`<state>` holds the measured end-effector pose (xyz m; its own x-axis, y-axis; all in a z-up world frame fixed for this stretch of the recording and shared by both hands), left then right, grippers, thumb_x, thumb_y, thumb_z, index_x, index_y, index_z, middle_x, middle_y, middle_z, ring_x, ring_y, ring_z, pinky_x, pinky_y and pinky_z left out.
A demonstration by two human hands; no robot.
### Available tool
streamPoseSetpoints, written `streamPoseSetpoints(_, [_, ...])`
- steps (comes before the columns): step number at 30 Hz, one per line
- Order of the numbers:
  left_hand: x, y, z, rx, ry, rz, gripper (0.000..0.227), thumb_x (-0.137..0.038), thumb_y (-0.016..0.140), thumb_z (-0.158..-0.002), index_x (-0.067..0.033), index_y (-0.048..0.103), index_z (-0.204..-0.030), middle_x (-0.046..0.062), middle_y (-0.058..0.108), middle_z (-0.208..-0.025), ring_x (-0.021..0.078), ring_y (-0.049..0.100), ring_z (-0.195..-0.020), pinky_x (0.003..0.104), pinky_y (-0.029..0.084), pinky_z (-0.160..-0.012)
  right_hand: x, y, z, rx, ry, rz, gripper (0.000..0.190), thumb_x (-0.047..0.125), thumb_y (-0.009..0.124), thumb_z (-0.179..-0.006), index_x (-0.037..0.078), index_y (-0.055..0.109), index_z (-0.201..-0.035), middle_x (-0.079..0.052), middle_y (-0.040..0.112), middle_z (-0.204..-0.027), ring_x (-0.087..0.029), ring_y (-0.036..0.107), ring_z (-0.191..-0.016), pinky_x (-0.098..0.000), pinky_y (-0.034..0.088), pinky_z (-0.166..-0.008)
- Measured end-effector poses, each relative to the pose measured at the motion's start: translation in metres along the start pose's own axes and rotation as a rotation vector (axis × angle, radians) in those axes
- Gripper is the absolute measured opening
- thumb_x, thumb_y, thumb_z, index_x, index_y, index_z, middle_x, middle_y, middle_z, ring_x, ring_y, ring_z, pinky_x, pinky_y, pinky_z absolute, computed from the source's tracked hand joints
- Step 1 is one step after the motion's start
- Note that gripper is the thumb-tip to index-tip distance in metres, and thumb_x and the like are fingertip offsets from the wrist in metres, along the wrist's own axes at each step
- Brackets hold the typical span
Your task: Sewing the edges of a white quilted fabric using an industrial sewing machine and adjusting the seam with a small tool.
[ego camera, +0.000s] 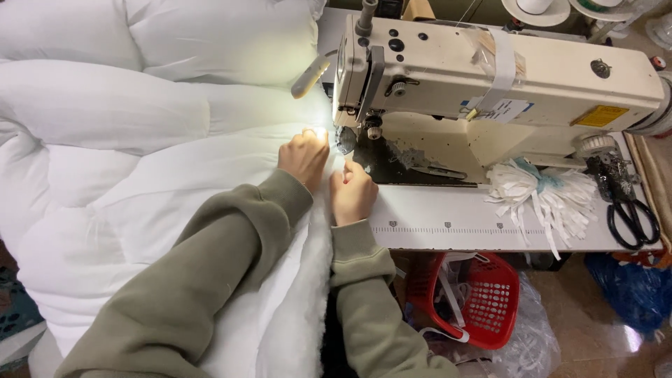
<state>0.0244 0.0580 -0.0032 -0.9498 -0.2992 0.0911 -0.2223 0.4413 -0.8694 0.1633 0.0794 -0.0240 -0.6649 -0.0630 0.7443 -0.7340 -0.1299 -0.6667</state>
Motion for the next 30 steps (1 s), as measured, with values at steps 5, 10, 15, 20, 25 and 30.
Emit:
streamPoseSetpoints(5, [-0.007,0.045,-0.010,0.032,0.094,-0.063,0.029,-0.007,0.075,-0.063,-0.0243,0.053,-0.071,-0.010,0.048,-0.051,0.0152,0.056,-0.044,0.036,0.051,-0.040,-0.026,-0.010,-0.008,-0.299,-0.325,-0.005,0.028,0.020,0.069,-0.072,0.032,0.083,-0.093,-0.003,0.070,-0.068,-0.028,0.071,-0.069,-0.0412,0.058,-0.067])
streamPoseSetpoints(10, [-0.023,0.013,0.021,-0.058,0.076,-0.027,0.029,-0.012,0.074,-0.065,-0.0238,0.057,-0.086,-0.005,0.055,-0.067,0.0161,0.063,-0.059,0.031,0.055,-0.046,-0.012,-0.012,0.012,-0.300,-0.522,0.079,0.030,0.020,0.070,-0.076,0.027,0.081,-0.103,-0.003,0.064,-0.073,-0.026,0.070,-0.072,-0.0414,0.057,-0.062])
streamPoseSetpoints(15, [-0.011,-0.017,0.021,-0.133,0.013,0.020,0.022,-0.011,0.067,-0.078,-0.0197,0.057,-0.095,-0.001,0.051,-0.076,0.0210,0.060,-0.073,0.029,0.052,-0.057,-0.004,-0.017,0.022,-0.291,-0.612,0.144,0.037,0.015,0.070,-0.075,0.020,0.081,-0.111,-0.007,0.065,-0.077,-0.031,0.072,-0.073,-0.0441,0.059,-0.059])
streamPoseSetpoints(20, [-0.013,0.005,0.028,0.023,-0.046,0.197,0.028,-0.015,0.074,-0.072,-0.0183,0.059,-0.096,0.001,0.052,-0.079,0.0235,0.061,-0.077,0.033,0.054,-0.062,-0.016,-0.022,0.029,-0.328,-0.607,0.153,0.037,0.015,0.066,-0.077,0.022,0.081,-0.110,-0.002,0.058,-0.072,-0.023,0.069,-0.067,-0.0340,0.056,-0.057])
streamPoseSetpoints(25, [0.007,-0.003,0.019,0.193,-0.247,0.357,0.023,-0.014,0.072,-0.074,-0.0180,0.058,-0.092,0.004,0.057,-0.081,0.0306,0.067,-0.075,0.042,0.057,-0.062,-0.011,-0.031,0.027,-0.267,-0.641,0.090,0.037,0.012,0.067,-0.076,0.021,0.081,-0.108,-0.003,0.059,-0.071,-0.024,0.069,-0.067,-0.0344,0.055,-0.055])
streamPoseSetpoints(30, [0.010,-0.027,0.003,0.070,-0.157,0.299,0.037,-0.011,0.080,-0.064,-0.0173,0.059,-0.093,0.008,0.052,-0.096,0.0346,0.061,-0.097,0.044,0.055,-0.077,-0.004,-0.027,0.029,-0.215,-0.674,0.076,0.036,0.010,0.066,-0.077,0.020,0.081,-0.108,-0.002,0.059,-0.070,-0.026,0.069,-0.067,-0.0347,0.056,-0.058])
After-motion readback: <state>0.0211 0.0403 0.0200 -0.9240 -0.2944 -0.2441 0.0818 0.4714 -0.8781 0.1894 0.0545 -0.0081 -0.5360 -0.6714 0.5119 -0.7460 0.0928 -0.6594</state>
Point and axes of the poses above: each hand's wrist, its own z-axis away from the middle knuckle, its own y-axis out of the palm, x = y × z, the point moved 6 cm from there along -z, towards the middle knuckle
